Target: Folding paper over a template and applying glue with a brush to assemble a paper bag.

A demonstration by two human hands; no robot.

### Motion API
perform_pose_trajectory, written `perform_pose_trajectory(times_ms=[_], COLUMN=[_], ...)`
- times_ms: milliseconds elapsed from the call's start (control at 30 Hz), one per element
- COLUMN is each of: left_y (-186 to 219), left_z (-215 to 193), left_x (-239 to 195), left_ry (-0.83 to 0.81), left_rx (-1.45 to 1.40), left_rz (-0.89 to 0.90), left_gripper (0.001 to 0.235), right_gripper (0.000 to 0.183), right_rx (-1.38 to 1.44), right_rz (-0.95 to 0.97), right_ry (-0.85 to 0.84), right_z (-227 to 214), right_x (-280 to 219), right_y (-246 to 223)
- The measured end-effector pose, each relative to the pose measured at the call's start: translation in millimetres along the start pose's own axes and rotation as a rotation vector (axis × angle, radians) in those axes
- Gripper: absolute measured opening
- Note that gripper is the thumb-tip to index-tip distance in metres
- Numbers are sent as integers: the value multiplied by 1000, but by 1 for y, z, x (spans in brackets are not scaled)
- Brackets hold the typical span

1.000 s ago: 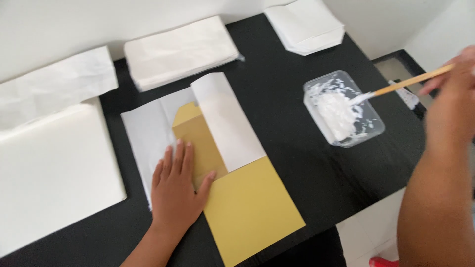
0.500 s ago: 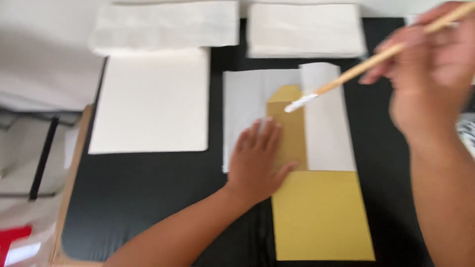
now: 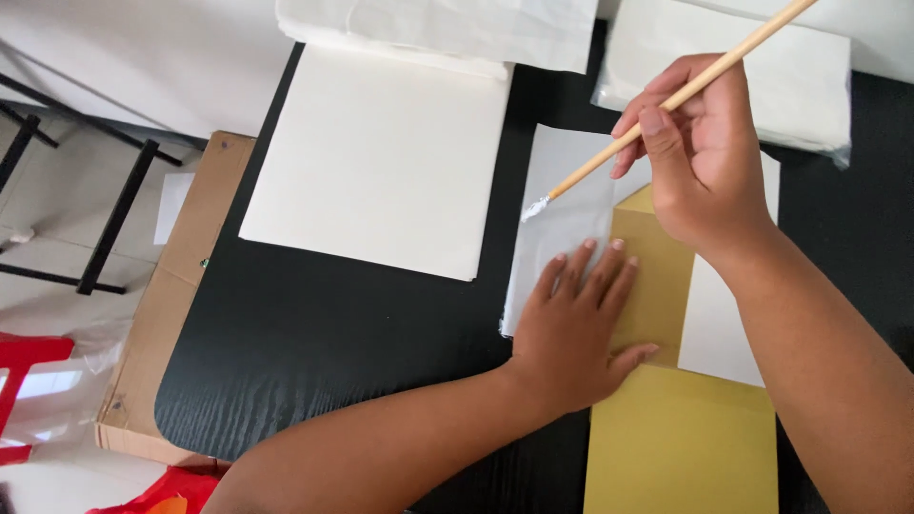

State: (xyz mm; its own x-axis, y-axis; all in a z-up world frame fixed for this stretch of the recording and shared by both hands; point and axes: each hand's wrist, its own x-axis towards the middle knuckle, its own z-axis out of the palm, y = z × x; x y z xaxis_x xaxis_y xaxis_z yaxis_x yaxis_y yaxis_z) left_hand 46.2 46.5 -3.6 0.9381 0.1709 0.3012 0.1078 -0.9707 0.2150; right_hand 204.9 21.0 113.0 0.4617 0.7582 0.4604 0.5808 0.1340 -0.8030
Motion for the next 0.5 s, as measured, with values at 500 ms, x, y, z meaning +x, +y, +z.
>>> perform_pose_trajectory(times_ms=[500], left_y=[1], left_z=[1], left_x=[0], left_ry=[69], left_rx=[-40], left_rz=[-4], left_gripper=[88], right_gripper=[20], right_rx=[2], right_rz=[-18], right_ry=[-47], right_z=[-1], right_x=[8], right_y=[15])
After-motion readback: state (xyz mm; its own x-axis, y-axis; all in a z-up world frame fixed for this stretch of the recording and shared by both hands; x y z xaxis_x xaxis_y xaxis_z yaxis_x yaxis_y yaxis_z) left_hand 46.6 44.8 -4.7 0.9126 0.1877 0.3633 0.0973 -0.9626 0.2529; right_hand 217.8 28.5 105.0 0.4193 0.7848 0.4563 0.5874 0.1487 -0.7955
